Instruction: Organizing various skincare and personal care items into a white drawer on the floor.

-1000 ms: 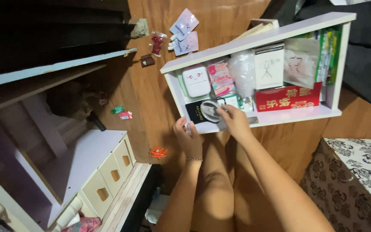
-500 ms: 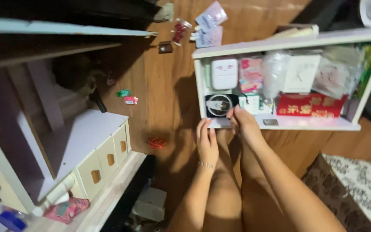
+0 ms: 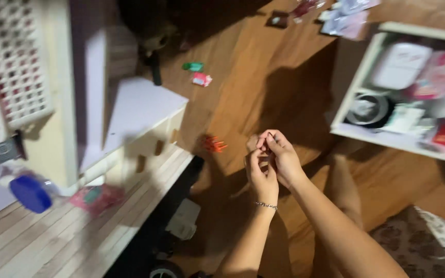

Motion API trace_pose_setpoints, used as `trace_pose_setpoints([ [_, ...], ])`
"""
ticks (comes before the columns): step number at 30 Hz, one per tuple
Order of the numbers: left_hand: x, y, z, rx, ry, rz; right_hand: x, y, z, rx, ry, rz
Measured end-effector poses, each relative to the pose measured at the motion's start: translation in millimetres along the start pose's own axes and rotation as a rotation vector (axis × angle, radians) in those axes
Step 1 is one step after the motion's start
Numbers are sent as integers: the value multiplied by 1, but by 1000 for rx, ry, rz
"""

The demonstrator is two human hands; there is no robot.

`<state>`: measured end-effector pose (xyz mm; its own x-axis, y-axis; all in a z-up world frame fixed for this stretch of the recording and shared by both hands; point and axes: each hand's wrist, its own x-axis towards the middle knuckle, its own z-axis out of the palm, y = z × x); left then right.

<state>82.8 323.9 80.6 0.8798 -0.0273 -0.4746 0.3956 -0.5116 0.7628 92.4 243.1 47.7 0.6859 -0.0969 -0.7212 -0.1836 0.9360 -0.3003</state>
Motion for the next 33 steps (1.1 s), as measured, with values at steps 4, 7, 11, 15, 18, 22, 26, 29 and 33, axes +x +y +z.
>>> trace_pose_setpoints([
  [4, 40, -44, -86, 139, 63, 136, 9, 80, 39, 188, 0, 8],
  [7, 67, -61, -132, 57, -16, 110, 15, 103, 67, 201, -51, -16],
  [11, 77, -58, -182, 84, -54, 205, 15, 109, 89, 116, -73, -27],
  [15, 65, -71, -193, 147, -105, 238, 3, 73, 97, 81, 2, 31],
  [18, 57, -81, -167, 166, -236, 235, -3, 50, 41, 160, -26, -7],
  [22, 33, -86, -84, 91, -495, 130, -32, -22, -32, -1, 118, -120],
  [26, 2, -76, 23, -97, -698, -38, -63, -100, -135, -617, 479, -406],
  [29, -25, -59, 89, -122, -737, -94, -72, -149, -214, -1095, 667, -589],
  [33, -65, -48, 144, -59, -741, -105, -63, -195, -298, -1362, 811, -579],
])
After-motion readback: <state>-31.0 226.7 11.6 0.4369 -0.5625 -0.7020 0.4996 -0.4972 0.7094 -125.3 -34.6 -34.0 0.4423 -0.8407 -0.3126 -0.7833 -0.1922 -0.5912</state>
